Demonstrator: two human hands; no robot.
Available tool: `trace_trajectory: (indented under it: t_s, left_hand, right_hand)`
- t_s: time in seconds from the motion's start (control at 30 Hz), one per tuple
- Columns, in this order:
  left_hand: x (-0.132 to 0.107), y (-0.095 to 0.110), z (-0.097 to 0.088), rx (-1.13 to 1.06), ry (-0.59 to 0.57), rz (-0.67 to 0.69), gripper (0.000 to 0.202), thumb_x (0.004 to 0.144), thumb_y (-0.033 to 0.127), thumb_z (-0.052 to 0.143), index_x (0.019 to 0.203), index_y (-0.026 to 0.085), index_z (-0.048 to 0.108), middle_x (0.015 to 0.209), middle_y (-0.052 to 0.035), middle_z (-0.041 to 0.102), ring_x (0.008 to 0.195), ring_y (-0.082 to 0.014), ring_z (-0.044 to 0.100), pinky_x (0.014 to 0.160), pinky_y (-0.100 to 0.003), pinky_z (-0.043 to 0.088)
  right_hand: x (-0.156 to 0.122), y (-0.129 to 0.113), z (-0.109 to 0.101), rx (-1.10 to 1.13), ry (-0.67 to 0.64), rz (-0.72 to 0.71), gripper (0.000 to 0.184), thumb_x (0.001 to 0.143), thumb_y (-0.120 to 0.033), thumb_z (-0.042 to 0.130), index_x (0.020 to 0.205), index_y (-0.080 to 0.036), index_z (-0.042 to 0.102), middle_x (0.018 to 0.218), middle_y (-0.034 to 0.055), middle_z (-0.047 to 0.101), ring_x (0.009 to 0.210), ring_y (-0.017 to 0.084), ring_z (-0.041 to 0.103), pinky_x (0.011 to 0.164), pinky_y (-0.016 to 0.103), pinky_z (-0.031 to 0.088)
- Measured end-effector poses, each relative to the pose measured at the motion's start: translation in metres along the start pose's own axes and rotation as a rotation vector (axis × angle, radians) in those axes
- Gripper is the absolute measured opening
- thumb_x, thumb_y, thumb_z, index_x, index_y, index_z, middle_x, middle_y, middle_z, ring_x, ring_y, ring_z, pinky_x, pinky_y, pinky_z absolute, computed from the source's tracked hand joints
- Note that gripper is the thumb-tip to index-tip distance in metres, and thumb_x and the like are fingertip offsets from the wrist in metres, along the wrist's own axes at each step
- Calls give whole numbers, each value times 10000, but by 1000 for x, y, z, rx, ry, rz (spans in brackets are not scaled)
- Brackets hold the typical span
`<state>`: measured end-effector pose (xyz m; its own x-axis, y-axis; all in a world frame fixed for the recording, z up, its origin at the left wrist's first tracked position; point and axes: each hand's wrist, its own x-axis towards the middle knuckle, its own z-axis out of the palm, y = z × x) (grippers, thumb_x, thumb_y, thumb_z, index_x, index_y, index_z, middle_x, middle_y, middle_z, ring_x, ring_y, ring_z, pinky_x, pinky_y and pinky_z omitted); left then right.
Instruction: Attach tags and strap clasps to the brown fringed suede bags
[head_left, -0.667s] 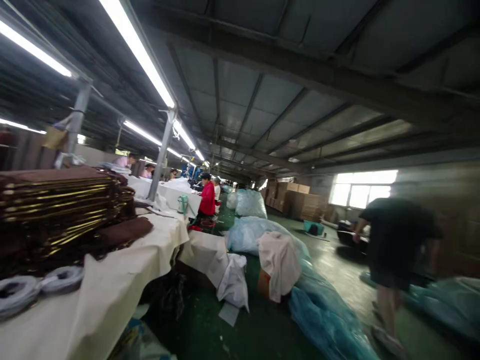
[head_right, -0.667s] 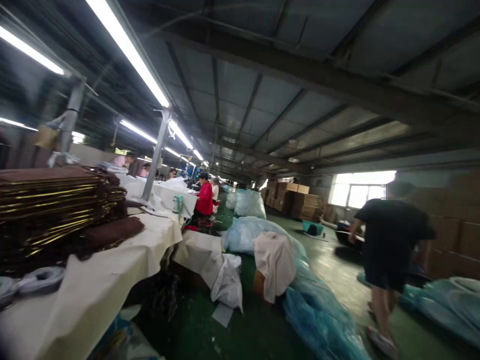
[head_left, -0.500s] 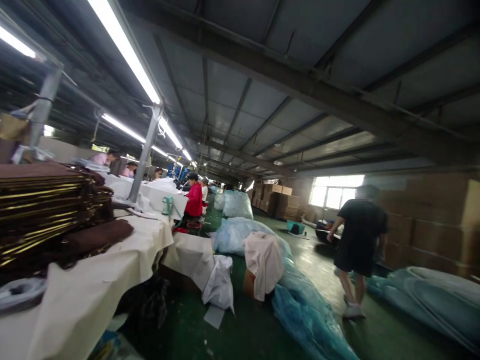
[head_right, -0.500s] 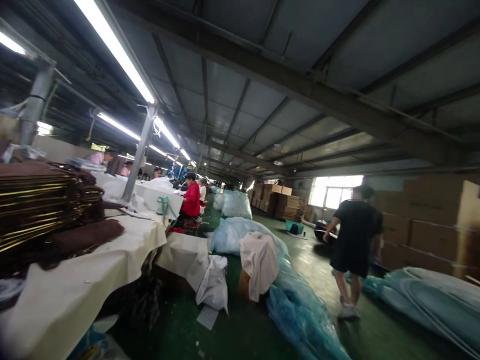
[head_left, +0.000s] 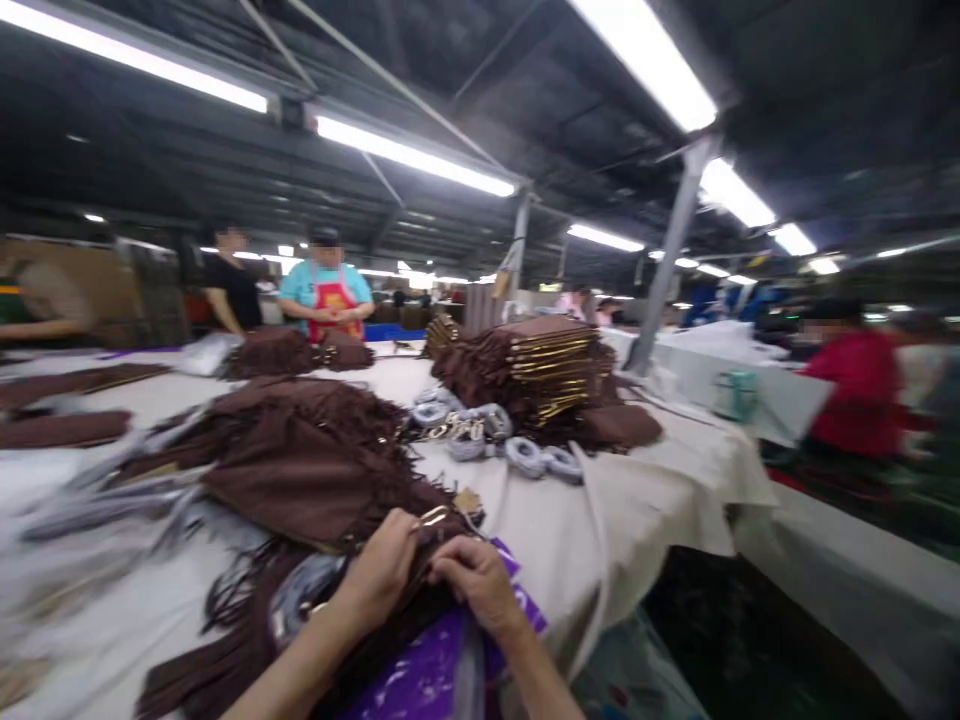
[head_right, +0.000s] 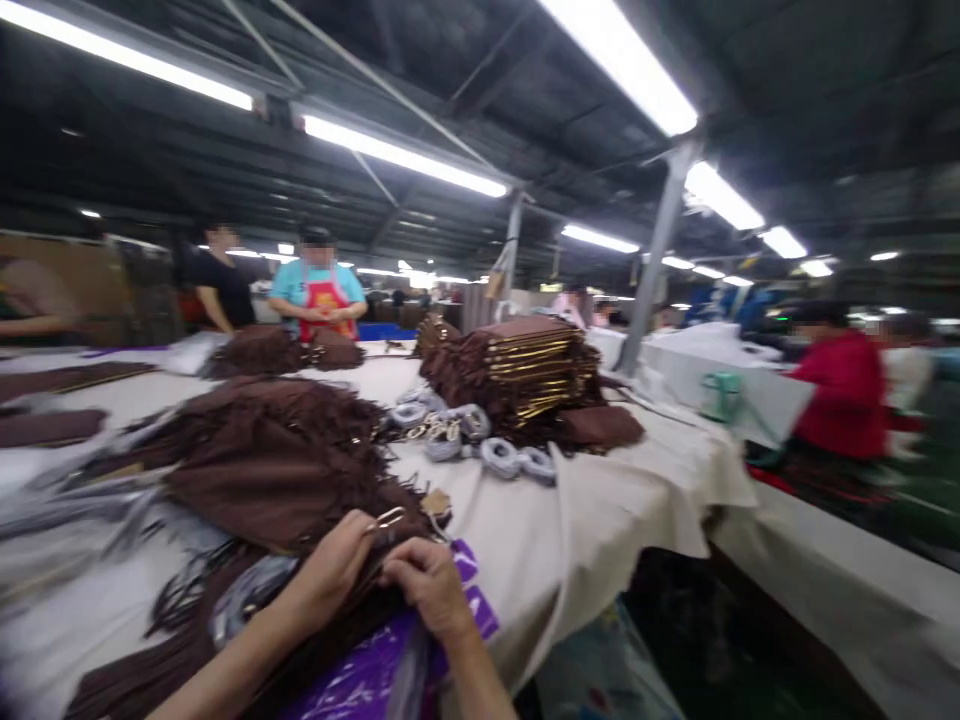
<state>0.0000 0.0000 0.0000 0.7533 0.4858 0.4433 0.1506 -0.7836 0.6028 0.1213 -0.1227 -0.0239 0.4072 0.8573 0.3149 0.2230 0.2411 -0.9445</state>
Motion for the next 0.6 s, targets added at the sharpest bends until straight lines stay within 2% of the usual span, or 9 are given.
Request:
trace_trajectory:
  t_s: [0.07, 0.13, 0.2, 0.3, 0.43, 0.6]
  left_hand:
    - [-23, -12, -18, 17, -9, -65, 243, 962, 184, 355, 823, 169, 553, 905, -49, 572, 828, -157, 559, 773, -307, 492]
    - [-26, -11, -17, -15, -19, -77, 238, 922, 136, 317, 798, 189, 513, 915, -59, 547, 846, -168, 539, 788, -296, 472]
    - [-21, -7, -11, -52, -5, -66, 209, 913, 143, 323, 816, 191, 502, 938, -66, 540, 862, -178, 536, 802, -304, 463]
    - [-16, -5, -5, -100, 55, -50, 202, 917, 153, 319, 819, 191, 492, 946, -76, 538, 872, -187, 535, 813, -314, 456]
    - [-17, -6, -8, -125, 117, -58, 178, 882, 113, 333, 818, 196, 477, 974, -82, 539, 907, -193, 530, 833, -319, 450]
    - [-19, 2, -13, -93, 119, -58, 186, 792, 52, 340, 827, 200, 448, 972, -76, 516, 893, -195, 510, 831, -337, 444]
  right_hand:
    - [20, 15, 23, 72, -76, 34, 312, 860, -436, 679, 741, -160, 595, 630, -42, 638, 405, 57, 441, 390, 184, 362]
    - [23, 19, 25, 98, -78, 54, 360, 784, -486, 722, 669, -182, 567, 573, -35, 652, 361, 52, 360, 359, 194, 268]
    - [20, 16, 17, 99, -68, 61, 352, 758, -481, 732, 643, -189, 572, 555, -28, 653, 379, 63, 373, 384, 207, 271]
    - [14, 9, 11, 93, -67, 61, 314, 748, -426, 745, 623, -192, 577, 523, -33, 621, 453, 92, 456, 467, 218, 339]
    - [14, 6, 14, 88, -82, 63, 295, 750, -390, 740, 623, -194, 560, 516, -41, 591, 492, 109, 480, 513, 230, 351]
    - [14, 5, 13, 67, -98, 46, 266, 748, -353, 718, 613, -193, 554, 526, -47, 558, 520, 115, 465, 535, 239, 341]
